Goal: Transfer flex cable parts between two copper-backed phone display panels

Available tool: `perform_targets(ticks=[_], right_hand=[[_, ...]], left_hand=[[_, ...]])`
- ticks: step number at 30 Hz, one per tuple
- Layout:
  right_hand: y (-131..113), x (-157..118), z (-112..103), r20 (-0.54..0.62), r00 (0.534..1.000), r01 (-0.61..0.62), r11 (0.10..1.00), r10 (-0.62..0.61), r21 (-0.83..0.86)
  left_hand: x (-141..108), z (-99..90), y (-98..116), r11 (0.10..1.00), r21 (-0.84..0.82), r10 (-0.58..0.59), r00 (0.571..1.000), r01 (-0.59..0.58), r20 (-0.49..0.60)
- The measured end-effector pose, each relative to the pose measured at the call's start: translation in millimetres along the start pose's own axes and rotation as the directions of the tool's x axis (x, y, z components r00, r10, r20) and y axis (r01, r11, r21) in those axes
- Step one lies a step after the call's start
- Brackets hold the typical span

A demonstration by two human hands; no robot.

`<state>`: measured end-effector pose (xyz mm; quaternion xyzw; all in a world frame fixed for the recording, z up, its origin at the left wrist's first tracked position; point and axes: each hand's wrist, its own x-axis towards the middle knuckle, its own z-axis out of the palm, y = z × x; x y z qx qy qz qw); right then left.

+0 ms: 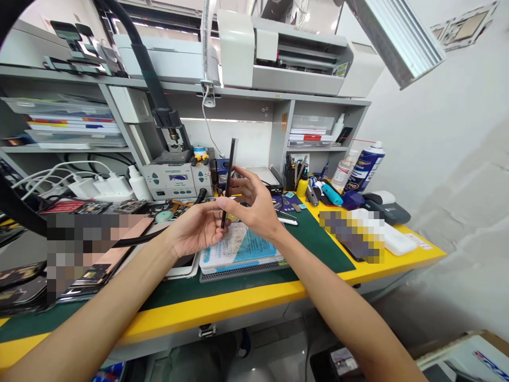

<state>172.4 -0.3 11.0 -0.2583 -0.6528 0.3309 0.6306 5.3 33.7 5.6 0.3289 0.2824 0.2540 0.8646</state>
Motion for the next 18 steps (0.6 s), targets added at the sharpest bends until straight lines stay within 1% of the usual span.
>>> perform_targets(ticks=[12,18], right_hand=[[-1.0,-0.5,-0.2,0.004,1.000,-0.015,1.000,0.015,0.005],[0.4,-0.7,-1.0,0.000,1.000,-0.014,1.000,0.014,-0.023]], left_hand=[[-0.3,0.1,-0.1,1.000,0.013,0.018,1.000,-0.018,0.008],[0.6,-0.9,-1.6,0.997,0.055,0.059,0.998,-0.058,-0.009]])
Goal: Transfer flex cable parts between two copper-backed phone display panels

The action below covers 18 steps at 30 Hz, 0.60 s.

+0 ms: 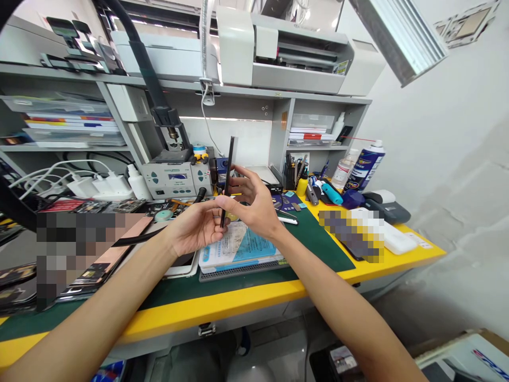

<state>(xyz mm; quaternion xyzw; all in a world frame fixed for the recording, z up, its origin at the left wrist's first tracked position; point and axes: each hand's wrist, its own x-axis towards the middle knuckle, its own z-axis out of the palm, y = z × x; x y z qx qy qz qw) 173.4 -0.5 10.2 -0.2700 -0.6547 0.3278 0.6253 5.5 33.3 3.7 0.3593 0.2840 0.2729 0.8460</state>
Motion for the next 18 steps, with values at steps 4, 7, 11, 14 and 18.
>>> perform_targets(ticks=[4,7,11,14,18], right_hand=[[-0.4,0.0,0.6,-0.009,1.000,0.002,1.000,-0.002,-0.001],[-0.7,-0.1,1.1,-0.015,1.000,-0.005,1.000,0.005,-0.010],[-0.7,-0.4,1.3,-0.012,1.000,-0.004,1.000,0.004,-0.018],[-0.5,-0.6,1.4,-0.019,1.000,-0.023,1.000,0.023,-0.012],[-0.1,0.8,1.4,-0.051,0.998,-0.040,0.999,0.041,0.015]], left_hand=[[-1.0,2.1,-1.7,0.997,0.061,0.049,0.999,-0.047,-0.024],[-2.0,4.4,-2.2,0.992,0.112,0.062,0.997,-0.057,-0.038],[-2.5,6.0,-2.0,0.984,0.165,0.072,0.996,-0.061,-0.058],[-2.7,6.3,-1.8,0.978,0.198,0.085,0.994,-0.070,-0.070],[-3.7,7.1,-2.3,0.965,0.246,0.120,0.988,-0.095,-0.092]])
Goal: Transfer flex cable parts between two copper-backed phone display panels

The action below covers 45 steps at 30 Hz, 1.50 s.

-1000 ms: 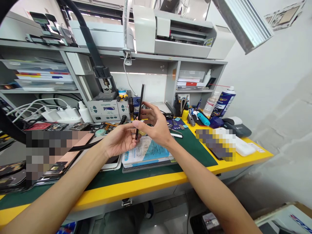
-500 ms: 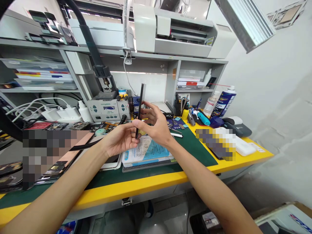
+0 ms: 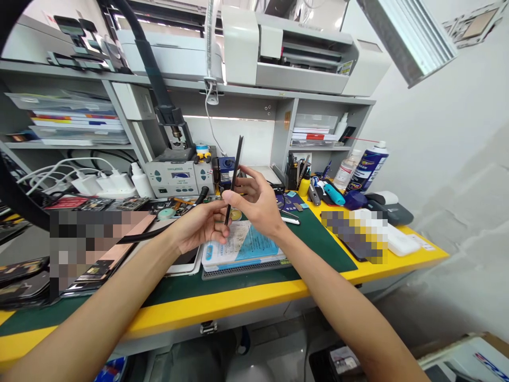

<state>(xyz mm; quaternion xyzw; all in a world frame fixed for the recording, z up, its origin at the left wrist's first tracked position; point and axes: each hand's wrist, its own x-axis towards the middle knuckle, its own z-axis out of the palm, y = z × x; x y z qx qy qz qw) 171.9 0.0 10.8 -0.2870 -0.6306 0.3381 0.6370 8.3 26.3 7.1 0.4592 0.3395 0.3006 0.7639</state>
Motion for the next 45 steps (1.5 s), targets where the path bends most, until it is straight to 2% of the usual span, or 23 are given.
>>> perform_targets(ticks=[3,7,11,14,22,35,45], right_hand=[[0,2,0,-0.034,0.999,-0.012,1.000,0.013,0.008],[1,4,0,-0.079,0.996,-0.047,0.999,0.049,0.020],[2,4,-1,-0.073,0.996,-0.057,0.998,0.060,0.037],[3,4,-2,-0.071,0.995,-0.065,0.997,0.068,0.043],[6,4,-6,-0.050,0.997,-0.062,0.998,0.062,0.015],[5,6,-7,-0.071,0.991,-0.107,0.993,0.110,0.041],[5,6,-8,-0.068,0.992,-0.099,0.994,0.102,0.046]], left_hand=[[-1,1.3,-1,0.997,0.059,0.052,0.998,-0.050,-0.029],[-2,3.0,-3,0.969,0.122,0.220,0.974,-0.213,-0.048],[-5,3.4,-4,0.935,0.118,0.332,0.943,-0.333,0.030],[-7,3.3,-4,0.928,0.121,0.346,0.935,-0.353,0.077],[-8,6.5,-4,0.911,0.131,0.386,0.921,-0.390,0.059],[-11,7.0,-6,0.875,0.220,0.415,0.903,-0.430,0.113],[-10,1.6,-7,0.859,0.286,0.390,0.904,-0.425,0.174]])
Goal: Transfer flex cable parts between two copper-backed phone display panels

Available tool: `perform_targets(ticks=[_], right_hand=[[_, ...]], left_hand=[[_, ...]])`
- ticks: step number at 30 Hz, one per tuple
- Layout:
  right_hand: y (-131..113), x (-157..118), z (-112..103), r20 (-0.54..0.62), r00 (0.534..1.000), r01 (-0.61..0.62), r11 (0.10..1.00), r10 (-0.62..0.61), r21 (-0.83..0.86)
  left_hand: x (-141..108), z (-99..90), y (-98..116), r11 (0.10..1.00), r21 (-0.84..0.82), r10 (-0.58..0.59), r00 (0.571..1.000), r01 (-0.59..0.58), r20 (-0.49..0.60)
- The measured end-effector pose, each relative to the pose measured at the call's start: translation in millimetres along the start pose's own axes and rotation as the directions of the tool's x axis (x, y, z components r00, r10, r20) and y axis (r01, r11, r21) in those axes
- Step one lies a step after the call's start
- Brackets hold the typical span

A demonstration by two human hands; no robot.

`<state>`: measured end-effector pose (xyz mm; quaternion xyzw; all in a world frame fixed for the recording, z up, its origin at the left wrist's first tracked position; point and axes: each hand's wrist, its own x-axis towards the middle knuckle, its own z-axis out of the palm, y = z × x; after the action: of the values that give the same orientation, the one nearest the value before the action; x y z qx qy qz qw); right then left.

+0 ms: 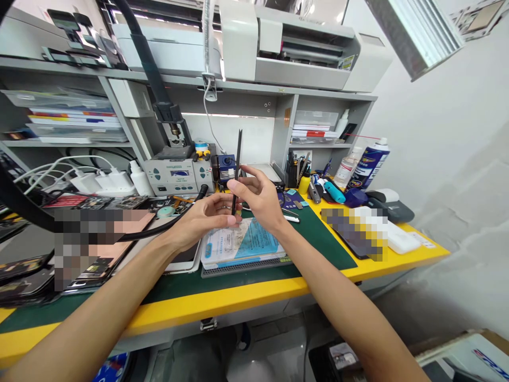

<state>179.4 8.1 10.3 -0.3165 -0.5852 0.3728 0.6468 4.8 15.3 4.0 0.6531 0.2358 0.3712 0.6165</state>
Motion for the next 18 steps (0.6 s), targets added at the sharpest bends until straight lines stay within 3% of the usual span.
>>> perform_targets(ticks=[18], right_hand=[[-1.4,-0.3,0.2,0.011,1.000,-0.024,1.000,0.024,-0.004]], left_hand=[[1.7,-0.8,-3.4,0.999,0.040,0.027,0.999,-0.028,0.023]])
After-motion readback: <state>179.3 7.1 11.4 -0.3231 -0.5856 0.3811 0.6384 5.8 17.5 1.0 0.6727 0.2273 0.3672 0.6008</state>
